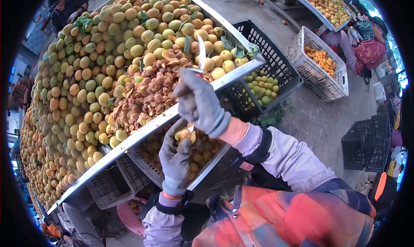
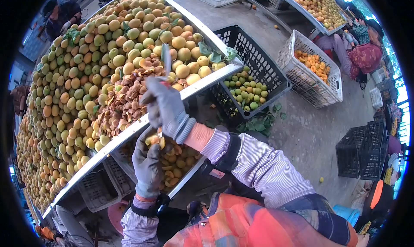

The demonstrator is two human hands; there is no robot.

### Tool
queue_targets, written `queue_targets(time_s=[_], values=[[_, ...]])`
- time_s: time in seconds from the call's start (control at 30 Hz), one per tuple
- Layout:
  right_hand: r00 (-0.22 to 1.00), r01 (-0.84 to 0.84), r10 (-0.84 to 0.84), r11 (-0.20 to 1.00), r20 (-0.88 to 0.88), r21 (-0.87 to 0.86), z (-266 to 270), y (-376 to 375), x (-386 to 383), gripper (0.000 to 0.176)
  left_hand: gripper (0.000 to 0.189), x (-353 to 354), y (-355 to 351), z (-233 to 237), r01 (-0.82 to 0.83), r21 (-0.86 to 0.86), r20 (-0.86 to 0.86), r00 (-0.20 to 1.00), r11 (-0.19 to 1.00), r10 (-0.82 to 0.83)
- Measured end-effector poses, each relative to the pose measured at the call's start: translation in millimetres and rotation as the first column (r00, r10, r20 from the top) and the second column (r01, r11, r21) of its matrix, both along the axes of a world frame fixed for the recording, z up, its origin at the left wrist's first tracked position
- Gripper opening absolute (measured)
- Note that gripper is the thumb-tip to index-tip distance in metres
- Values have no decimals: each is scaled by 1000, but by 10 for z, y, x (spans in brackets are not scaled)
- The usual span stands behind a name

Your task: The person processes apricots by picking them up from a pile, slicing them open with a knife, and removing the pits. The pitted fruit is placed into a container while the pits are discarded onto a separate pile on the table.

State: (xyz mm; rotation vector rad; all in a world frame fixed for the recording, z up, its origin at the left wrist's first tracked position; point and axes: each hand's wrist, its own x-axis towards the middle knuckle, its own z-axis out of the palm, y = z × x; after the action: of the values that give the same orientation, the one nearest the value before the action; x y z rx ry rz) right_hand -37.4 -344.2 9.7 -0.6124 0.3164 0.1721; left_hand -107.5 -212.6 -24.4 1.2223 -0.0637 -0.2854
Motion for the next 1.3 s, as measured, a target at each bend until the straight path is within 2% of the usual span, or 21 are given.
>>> queue_targets(time_s=[0.03, 0.07, 0.1, 0.2, 0.27, 0.3, 0.37, 0.43, 0.5, 0.63, 0.7, 0.77, 0.83, 0.87, 0.9, 0.97, 1.03, 1.1, 1.13, 1.2, 1.3], values=[[995, 13, 13, 965, 96, -263, 88, 43, -56, 40, 46, -2, 0, -37, 0, 0, -1, 1000, 1000, 0], [973, 75, 4, 941, 231, -330, 116, 91, -70, 44, 46, -13, 7, -99, -8, -2, -38, 999, 1000, 8], [989, 0, 48, 947, 142, -322, 185, 100, -100, 42, 46, -29, 18, -136, -12, 1, -76, 997, 1000, 12], [993, -33, 63, 961, 104, -275, 15, 67, -67, 41, 46, -78, -23, -63, -34, 103, 6, 999, 994, 34], [999, -24, 25, 999, 30, -38, -110, 51, 4, 40, 47, -72, -53, -17, -36, 125, 62, 998, 992, 28], [999, -24, 25, 999, 30, -37, -151, 40, 24, 40, 48, -71, -58, -5, -50, 148, 122, 992, 988, 32], [995, -46, 55, 994, -83, 95, -173, 24, 45, 38, 47, -77, -42, -33, -40, 153, 143, 990, 987, 18], [994, -44, 56, 992, -96, 121, -207, 19, 42, 36, 46, -89, -27, -35, -18, 155, 163, 987, 988, -7], [992, -43, 59, 988, -107, 147, -249, 14, 49, 34, 42, -107, 2, -12, 27, 243, 178, 981, 970, -72], [976, -76, 118, 973, -183, 220, -269, 3, 57, 31, 44, -129, 14, -10, 75, 206, 161, 981, 976, -109], [967, -117, 171, 957, -188, 266, -266, -6, 59, 30, 45, -122, 27, 7, 37, 345, 265, 955, 938, -135], [959, -115, 180, 953, -218, 280, -263, -17, 57, 31, 45, -122, 52, -45, 45, 397, 295, 939, 917, -174], [956, -132, 174, 974, -237, 182, -226, -29, 37, 34, 45, -106, 66, -104, 44, 442, 327, 922, 896, -206], [967, -123, 141, 988, -211, 93, -204, -26, 34, 39, 44, -99, 69, -128, 91, 391, 279, 937, 916, -212], [967, -124, 142, 988, -210, 94, -161, -15, 7, 39, 43, -96, 71, -142, 134, 336, 231, 948, 932, -219], [993, -20, 5, 991, -120, -130, -3, -1, -42, 43, 42, -100, 63, -146, 96, 351, 248, 950, 931, -191], [993, -20, 4, 990, -115, -141, 14, -17, -54, 46, 41, -102, 38, -142, 65, 368, 261, 950, 927, -170], [998, -13, 4, 989, -61, -149, 86, -34, -79, 34, 36, -74, -17, -129, -154, 521, 454, 883, 840, -120], [999, -14, 7, 987, -44, -160, 59, -26, -65, 33, 36, -61, -22, -94, -152, 519, 456, 882, 841, -121], [999, -14, 6, 980, -39, -197, 53, -16, -85, 33, 37, -22, 10, 2, -309, 726, 571, 768, 614, -289], [998, -18, 3, 961, -56, -275, 78, 45, -108, 34, 36, -37, -19, 48, -258, 751, 501, 822, 608, -271]])
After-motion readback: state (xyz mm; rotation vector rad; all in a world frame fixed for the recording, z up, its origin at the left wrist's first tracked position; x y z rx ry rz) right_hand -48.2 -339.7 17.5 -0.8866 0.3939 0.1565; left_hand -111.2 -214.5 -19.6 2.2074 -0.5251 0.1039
